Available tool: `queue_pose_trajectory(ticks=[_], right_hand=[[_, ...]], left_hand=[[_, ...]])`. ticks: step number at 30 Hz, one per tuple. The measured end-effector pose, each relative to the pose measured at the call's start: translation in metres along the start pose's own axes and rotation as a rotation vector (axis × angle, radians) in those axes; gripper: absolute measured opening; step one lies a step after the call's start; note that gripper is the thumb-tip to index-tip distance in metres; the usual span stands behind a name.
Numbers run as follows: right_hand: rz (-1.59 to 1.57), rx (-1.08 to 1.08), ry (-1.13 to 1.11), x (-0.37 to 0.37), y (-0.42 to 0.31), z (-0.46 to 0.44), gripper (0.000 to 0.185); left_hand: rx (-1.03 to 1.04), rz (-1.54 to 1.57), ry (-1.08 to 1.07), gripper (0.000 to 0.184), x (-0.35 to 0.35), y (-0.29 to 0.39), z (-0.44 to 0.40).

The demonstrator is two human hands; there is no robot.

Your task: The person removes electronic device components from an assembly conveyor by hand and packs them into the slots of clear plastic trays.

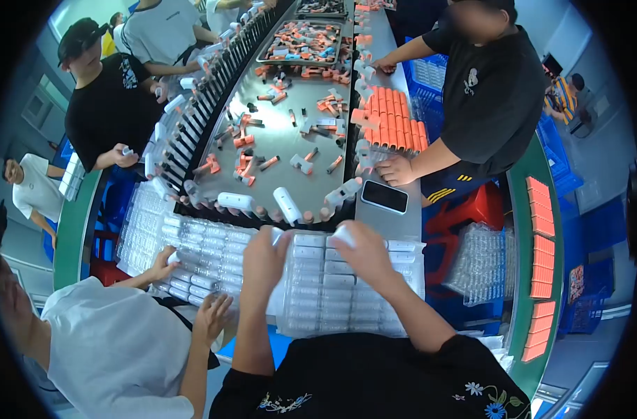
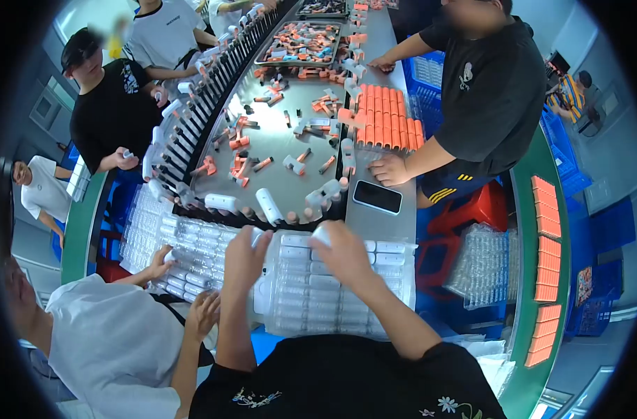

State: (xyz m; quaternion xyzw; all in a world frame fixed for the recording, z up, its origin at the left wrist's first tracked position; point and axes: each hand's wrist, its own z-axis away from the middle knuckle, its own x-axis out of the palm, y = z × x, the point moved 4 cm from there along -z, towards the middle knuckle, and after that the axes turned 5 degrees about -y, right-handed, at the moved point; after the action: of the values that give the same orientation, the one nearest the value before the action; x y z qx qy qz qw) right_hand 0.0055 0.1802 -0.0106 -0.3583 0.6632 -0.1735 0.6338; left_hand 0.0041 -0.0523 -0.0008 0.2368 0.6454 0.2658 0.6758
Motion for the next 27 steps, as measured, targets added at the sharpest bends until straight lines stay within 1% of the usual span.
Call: queue_pose_trajectory(ticks=[1, 2, 3, 4, 5, 7, 8, 9, 11, 12, 13, 14, 15, 16, 17, 18, 19, 20, 21, 22, 24, 25, 26, 27], right_hand=[[0.001, 0.046, 0.113, -0.015, 0.003, 0.004, 0.037], [-0.042, 0.037, 0.237, -0.032, 0.008, -0.005, 0.035], [-0.095, 0.149, 0.243, -0.051, 0.005, -0.018, 0.033], [-0.055, 0.090, 0.285, -0.059, 0.013, -0.034, 0.034], [-0.019, 0.029, 0.332, -0.067, 0.021, -0.048, 0.035], [0.158, -0.219, 0.287, -0.081, 0.006, -0.073, 0.039], [0.219, -0.381, 0.213, -0.084, -0.004, -0.081, 0.044], [0.212, -0.393, 0.210, -0.082, -0.006, -0.084, 0.044], [0.389, -0.382, -0.306, -0.058, -0.004, -0.098, 0.044], [0.397, -0.316, -0.323, -0.042, 0.008, -0.098, 0.045], [0.444, -0.171, -0.323, -0.034, -0.005, -0.095, 0.047], [0.557, -0.138, -0.324, -0.017, -0.003, -0.093, 0.047], [0.566, -0.027, -0.330, -0.004, -0.005, -0.089, 0.046], [0.498, 0.043, -0.194, 0.006, -0.008, -0.083, 0.049], [0.482, 0.095, -0.195, 0.012, -0.012, -0.078, 0.052], [0.461, 0.144, -0.202, 0.019, -0.016, -0.071, 0.055], [0.455, 0.104, -0.127, 0.023, -0.028, -0.059, 0.055], [0.469, -0.020, 0.047, 0.041, -0.018, -0.043, 0.060], [0.305, 0.198, -0.253, 0.044, -0.018, -0.031, 0.063], [0.347, 0.184, -0.294, 0.049, -0.010, -0.012, 0.061], [0.006, 0.117, -0.280, 0.042, 0.015, 0.036, 0.052], [-0.077, 0.219, -0.209, 0.033, 0.025, 0.058, 0.040], [-0.152, 0.257, -0.151, 0.019, 0.030, 0.077, 0.030], [-0.142, 0.244, -0.078, 0.012, 0.048, 0.094, 0.027]], left_hand=[[0.102, 0.040, 0.015, 0.036, 0.000, 0.021, 0.010], [0.199, 0.101, 0.076, 0.032, -0.002, 0.043, 0.014], [0.203, 0.095, 0.053, 0.033, -0.002, 0.057, 0.013], [0.219, 0.087, 0.039, 0.033, -0.002, 0.069, 0.007], [0.130, 0.024, -0.011, 0.034, 0.000, 0.074, -0.001], [0.046, 0.017, 0.013, 0.035, 0.007, 0.066, -0.012], [0.046, 0.014, 0.082, 0.036, 0.010, 0.058, -0.018], [0.039, 0.011, 0.094, 0.036, 0.013, 0.053, -0.025], [0.091, -0.050, 0.130, 0.034, 0.018, 0.051, -0.044], [0.097, -0.167, 0.099, 0.033, 0.027, 0.049, -0.057], [0.101, -0.226, 0.080, 0.033, 0.035, 0.043, -0.070], [0.102, -0.285, 0.050, 0.033, 0.041, 0.037, -0.081], [0.052, -0.333, 0.096, 0.027, 0.040, 0.033, -0.088], [-0.002, -0.338, 0.108, 0.024, 0.038, 0.028, -0.094], [-0.060, -0.347, 0.119, 0.021, 0.036, 0.022, -0.100], [-0.071, -0.379, 0.179, 0.019, 0.037, 0.011, -0.103], [-0.046, -0.373, 0.225, 0.020, 0.028, 0.007, -0.096], [-0.026, -0.377, 0.251, 0.022, 0.023, -0.001, -0.086], [-0.006, -0.336, 0.330, 0.023, 0.018, -0.010, -0.079], [0.008, -0.302, 0.401, 0.024, 0.018, -0.024, -0.064], [-0.188, -0.260, 0.221, 0.027, 0.002, -0.015, -0.016], [-0.238, -0.316, 0.088, 0.027, 0.022, -0.033, 0.000], [-0.074, -0.424, -0.079, 0.023, 0.051, -0.043, 0.027], [0.037, -0.411, -0.151, 0.016, 0.072, -0.028, 0.052]])
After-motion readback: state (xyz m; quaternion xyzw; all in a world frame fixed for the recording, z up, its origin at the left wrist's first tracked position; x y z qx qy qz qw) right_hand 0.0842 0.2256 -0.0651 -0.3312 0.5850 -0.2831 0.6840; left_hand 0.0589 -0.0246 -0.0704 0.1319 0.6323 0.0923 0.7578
